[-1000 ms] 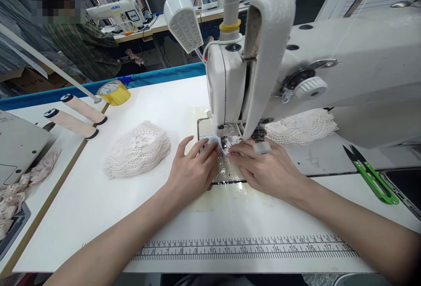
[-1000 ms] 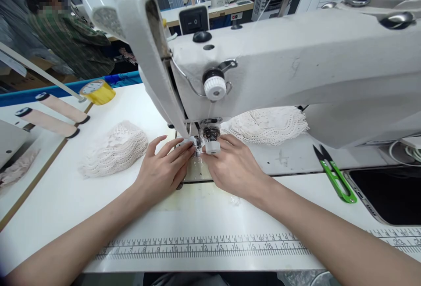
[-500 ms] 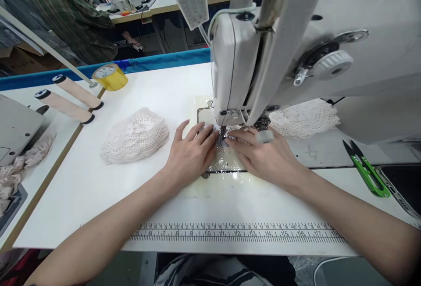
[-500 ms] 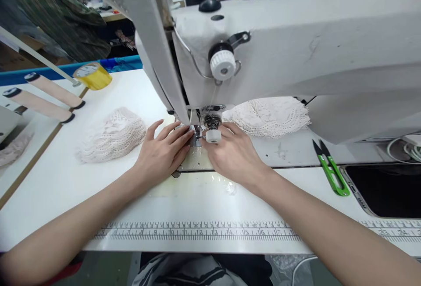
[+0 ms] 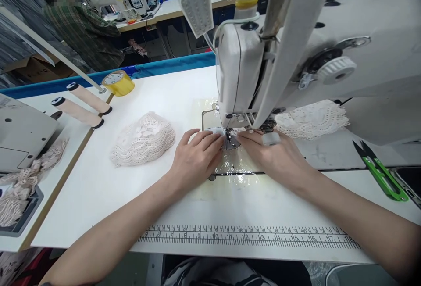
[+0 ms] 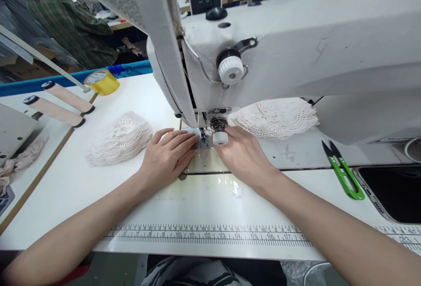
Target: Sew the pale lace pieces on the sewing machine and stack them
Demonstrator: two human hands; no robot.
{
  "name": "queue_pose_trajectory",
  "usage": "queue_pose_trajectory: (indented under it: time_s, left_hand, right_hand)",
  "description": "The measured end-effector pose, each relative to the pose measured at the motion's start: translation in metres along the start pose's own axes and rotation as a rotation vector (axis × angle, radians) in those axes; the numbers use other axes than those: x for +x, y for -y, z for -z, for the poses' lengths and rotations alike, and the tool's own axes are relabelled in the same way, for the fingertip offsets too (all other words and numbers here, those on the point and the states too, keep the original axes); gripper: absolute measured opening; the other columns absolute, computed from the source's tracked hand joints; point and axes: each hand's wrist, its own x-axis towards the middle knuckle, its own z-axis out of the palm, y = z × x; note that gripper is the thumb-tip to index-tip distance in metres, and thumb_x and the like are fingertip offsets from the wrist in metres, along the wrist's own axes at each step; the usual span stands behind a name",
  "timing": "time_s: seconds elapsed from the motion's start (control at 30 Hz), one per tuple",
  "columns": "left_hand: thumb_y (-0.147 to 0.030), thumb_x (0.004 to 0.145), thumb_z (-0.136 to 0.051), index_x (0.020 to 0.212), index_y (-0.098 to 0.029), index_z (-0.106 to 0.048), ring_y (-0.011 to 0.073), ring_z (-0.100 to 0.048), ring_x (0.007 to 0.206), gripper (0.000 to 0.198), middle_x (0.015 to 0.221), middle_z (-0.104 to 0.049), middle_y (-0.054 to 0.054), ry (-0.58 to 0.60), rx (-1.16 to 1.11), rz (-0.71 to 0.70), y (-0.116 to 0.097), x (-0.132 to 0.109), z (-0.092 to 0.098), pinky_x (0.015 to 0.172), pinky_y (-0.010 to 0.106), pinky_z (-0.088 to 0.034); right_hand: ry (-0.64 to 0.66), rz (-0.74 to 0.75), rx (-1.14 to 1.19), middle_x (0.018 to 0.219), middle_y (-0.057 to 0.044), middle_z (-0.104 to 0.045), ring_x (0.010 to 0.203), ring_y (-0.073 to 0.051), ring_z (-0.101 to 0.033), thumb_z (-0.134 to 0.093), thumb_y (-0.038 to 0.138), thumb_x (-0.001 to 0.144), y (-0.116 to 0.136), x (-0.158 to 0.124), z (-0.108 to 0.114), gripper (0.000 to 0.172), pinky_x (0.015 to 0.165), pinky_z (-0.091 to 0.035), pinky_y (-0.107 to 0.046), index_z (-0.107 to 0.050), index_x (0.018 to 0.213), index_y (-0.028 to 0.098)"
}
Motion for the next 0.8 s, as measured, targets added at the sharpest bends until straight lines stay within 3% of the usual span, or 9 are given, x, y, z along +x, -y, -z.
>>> queue_pose_trajectory:
  time_s: [0.07,0.17,0.3,0.4,0.5,0.57,0.67,0.7,0.8]
  left_hand:
    - [-0.024,0.093,-0.054,0.128,-0.018,-0.056,0.0197,-0.062,0.108,0.035,0.115,-0.07,0.006,-0.013,-0.091,-0.02,-0.002,-0.001,0.001,0.095,0.039,-0.045]
    - [-0.022,0.087,-0.057,0.114,-0.021,-0.063,0.0216,-0.058,0.114,0.027,0.122,-0.064,0.008,0.039,-0.365,-0.022,-0.003,-0.002,0.007,0.092,0.038,-0.048]
    - [-0.023,0.086,-0.054,0.082,-0.02,-0.059,0.018,-0.063,0.099,0.007,0.109,-0.066,0.007,0.203,-0.941,0.151,0.004,0.0,0.025,0.082,0.032,-0.052]
    - [-0.026,0.087,-0.056,0.081,-0.02,-0.056,0.0123,-0.06,0.073,0.008,0.082,-0.064,0.001,0.234,-0.992,0.299,0.007,0.002,0.047,0.064,0.025,-0.047]
    - [-0.025,0.085,-0.061,0.083,-0.02,-0.058,0.0085,-0.051,0.06,0.007,0.071,-0.058,-0.004,0.239,-0.778,0.223,0.002,0.002,0.076,0.057,0.022,-0.038]
    - [-0.026,0.083,-0.066,0.084,-0.019,-0.059,0.0073,-0.049,0.056,0.009,0.068,-0.058,-0.005,0.373,-0.729,0.122,-0.002,0.0,0.095,0.054,0.021,-0.035]
    - [-0.034,0.082,-0.071,0.079,-0.019,-0.062,0.0079,-0.056,0.058,0.017,0.067,-0.062,-0.004,0.664,-0.97,0.043,-0.003,-0.007,0.111,0.056,0.02,-0.042]
    - [-0.036,0.084,-0.068,0.078,-0.019,-0.063,0.0091,-0.059,0.062,0.019,0.07,-0.064,-0.003,0.647,-1.048,0.091,-0.002,-0.011,0.111,0.059,0.02,-0.046]
    - [-0.035,0.086,-0.066,0.1,-0.023,-0.065,0.016,-0.066,0.091,0.019,0.101,-0.07,0.004,0.342,-1.088,0.321,0.002,-0.022,0.098,0.078,0.027,-0.053]
  right_hand:
    - [0.083,-0.067,0.25,0.092,-0.008,-0.073,0.076,-0.021,-0.064,-0.048,0.005,0.086,0.003,0.002,0.008,0.031,0.062,-0.047,-0.033,-0.072,0.098,0.02]
    - [0.288,-0.141,0.912,0.084,-0.002,-0.072,0.071,-0.017,-0.066,-0.06,0.025,0.087,0.006,0.004,0.022,0.012,0.062,-0.052,-0.03,-0.072,0.088,0.023]
    - [0.435,-0.274,1.463,0.085,-0.002,-0.073,0.076,-0.017,-0.068,-0.071,0.033,0.079,0.004,0.007,0.028,0.022,0.066,-0.056,-0.028,-0.069,0.097,0.021]
    - [0.452,-0.288,1.527,0.092,-0.004,-0.073,0.085,-0.017,-0.069,-0.071,0.028,0.08,0.007,0.009,0.026,0.026,0.073,-0.057,-0.03,-0.068,0.105,0.021]
    - [0.335,-0.223,1.351,0.087,-0.002,-0.071,0.08,-0.016,-0.067,-0.07,0.025,0.079,0.016,0.011,0.026,0.013,0.071,-0.056,-0.03,-0.073,0.091,0.022]
    - [0.253,-0.164,1.225,0.084,-0.002,-0.071,0.077,-0.016,-0.067,-0.067,0.022,0.08,0.022,0.01,0.028,0.01,0.069,-0.056,-0.029,-0.075,0.085,0.023]
    - [0.359,-0.048,1.185,0.093,-0.002,-0.075,0.084,-0.017,-0.07,-0.056,0.016,0.087,0.029,0.009,0.038,0.025,0.074,-0.057,-0.031,-0.075,0.1,0.026]
    - [0.407,0.001,1.188,0.098,-0.002,-0.075,0.088,-0.017,-0.07,-0.053,0.015,0.089,0.031,0.009,0.042,0.028,0.077,-0.057,-0.032,-0.073,0.105,0.026]
    - [0.463,0.158,1.216,0.105,-0.002,-0.074,0.096,-0.018,-0.069,-0.044,0.013,0.093,0.041,0.01,0.057,0.035,0.086,-0.055,-0.034,-0.071,0.11,0.027]
